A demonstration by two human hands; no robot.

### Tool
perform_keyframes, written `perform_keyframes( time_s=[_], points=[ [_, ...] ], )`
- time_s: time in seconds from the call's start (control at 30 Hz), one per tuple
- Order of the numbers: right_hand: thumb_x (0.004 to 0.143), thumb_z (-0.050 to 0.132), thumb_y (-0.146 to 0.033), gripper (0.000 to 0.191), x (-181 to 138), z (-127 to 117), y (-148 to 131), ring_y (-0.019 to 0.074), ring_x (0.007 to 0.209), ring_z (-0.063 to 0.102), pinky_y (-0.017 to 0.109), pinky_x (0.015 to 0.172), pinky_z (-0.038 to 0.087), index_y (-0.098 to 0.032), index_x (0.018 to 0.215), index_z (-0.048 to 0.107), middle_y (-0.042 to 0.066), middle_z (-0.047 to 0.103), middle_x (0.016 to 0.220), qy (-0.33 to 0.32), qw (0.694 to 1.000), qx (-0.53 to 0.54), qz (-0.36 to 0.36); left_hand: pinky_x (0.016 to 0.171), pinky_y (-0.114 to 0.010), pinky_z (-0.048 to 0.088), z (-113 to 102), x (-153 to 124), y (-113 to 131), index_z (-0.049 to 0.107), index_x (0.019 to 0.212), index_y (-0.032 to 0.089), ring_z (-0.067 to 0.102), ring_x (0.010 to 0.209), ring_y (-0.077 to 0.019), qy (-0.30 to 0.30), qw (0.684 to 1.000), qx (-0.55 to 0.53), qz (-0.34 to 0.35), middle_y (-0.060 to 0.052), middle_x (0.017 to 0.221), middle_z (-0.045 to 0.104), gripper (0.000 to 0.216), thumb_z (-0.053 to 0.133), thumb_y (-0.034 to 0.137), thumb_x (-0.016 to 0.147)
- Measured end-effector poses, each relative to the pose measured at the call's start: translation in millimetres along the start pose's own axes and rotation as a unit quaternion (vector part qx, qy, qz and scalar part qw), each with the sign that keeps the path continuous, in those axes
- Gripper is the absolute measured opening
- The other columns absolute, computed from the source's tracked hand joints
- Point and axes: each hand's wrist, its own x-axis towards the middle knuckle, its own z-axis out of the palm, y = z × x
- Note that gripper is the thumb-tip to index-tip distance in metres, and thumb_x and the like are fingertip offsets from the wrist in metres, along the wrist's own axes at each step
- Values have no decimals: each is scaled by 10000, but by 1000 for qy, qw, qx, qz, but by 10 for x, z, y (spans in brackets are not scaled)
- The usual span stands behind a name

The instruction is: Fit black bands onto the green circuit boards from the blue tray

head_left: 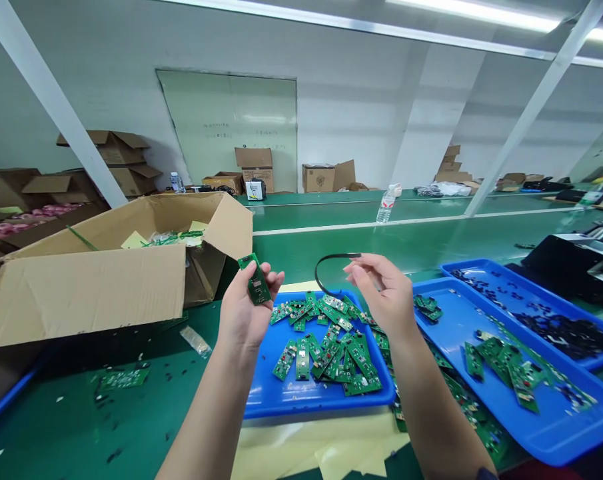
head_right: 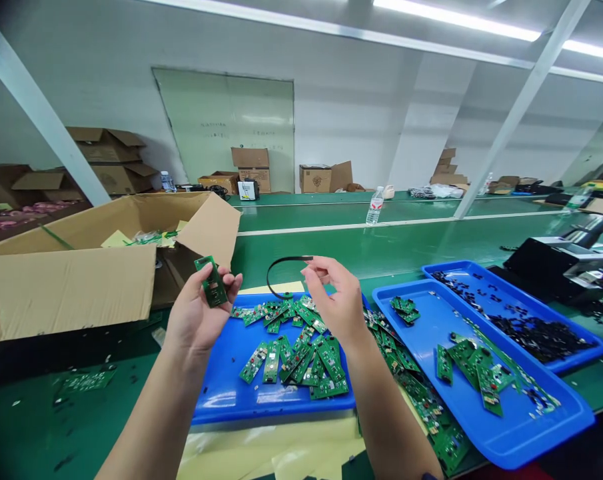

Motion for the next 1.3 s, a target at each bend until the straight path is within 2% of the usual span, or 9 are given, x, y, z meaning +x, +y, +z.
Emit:
perform_keyframes(
  time_s=[0.1,0.27,0.4,0.63,0.8,0.93,1.07,1.17,1.3],
  points=[
    [852,523,-210,107,10,-41,-33,150,653,623,309,621,521,-202,849,630,27,668,738,-60,993,-69,-71,515,-185,429,-11,-69,-37,555,721,175,450,472,-53,-75,990,113,26,71,552,492,174,705,243,666],
    [862,497,-164,148,-5,-38,-108,147,646,597,304,618,494,-204,866,640,28,664,737,-133,973,-114,-149,475,-197,329,-1,-192,-139,683,773,146,425,503,-74,-175,912,367,61,39,561,534,226,753,300,624],
    [869,488,-154,173,6,-42,-95,158,663,597,309,622,490,-201,878,654,36,659,729,-145,968,-126,-160,460,-197,292,22,-213,-159,639,645,148,373,484,-64,-189,905,376,61,46,527,478,196,719,326,662],
    [887,442,-169,326,46,-22,60,162,748,614,315,675,526,-251,1136,636,63,649,938,-152,963,-174,-139,456,-200,317,11,-220,-158,642,697,149,385,489,-67,-217,911,350,28,37,570,481,240,738,365,661],
    [880,481,-239,512,-12,71,97,187,794,629,385,748,543,-321,1381,415,81,580,1178,-171,962,-195,-82,443,-200,306,3,-229,-137,629,677,154,367,458,-60,-216,925,312,21,50,534,460,236,734,365,676],
    [820,592,-330,737,-30,88,115,249,862,648,481,781,536,-258,1463,238,162,489,1339,-131,980,-146,21,446,-194,304,-8,-256,-98,606,640,152,383,452,-57,-227,925,304,21,52,509,465,231,730,341,689],
    [851,566,-322,249,-53,107,24,196,849,658,389,810,538,-228,1075,622,80,673,1041,-120,990,53,56,437,-186,295,3,-274,-104,608,664,149,389,448,-53,-213,935,283,19,55,505,464,222,720,337,701],
    [813,616,-305,109,-97,174,-73,175,764,663,318,728,548,-208,842,657,42,699,832,-86,984,134,85,434,-185,301,14,-273,-135,609,679,145,394,445,-52,-220,938,269,-7,56,505,462,226,717,343,701],
    [754,645,-248,42,-128,259,-126,149,652,633,267,621,529,-209,746,633,10,670,708,-25,982,157,100,423,-181,299,15,-270,-181,628,709,142,398,441,-51,-237,935,263,-26,57,505,465,216,718,339,704]
  ],
)
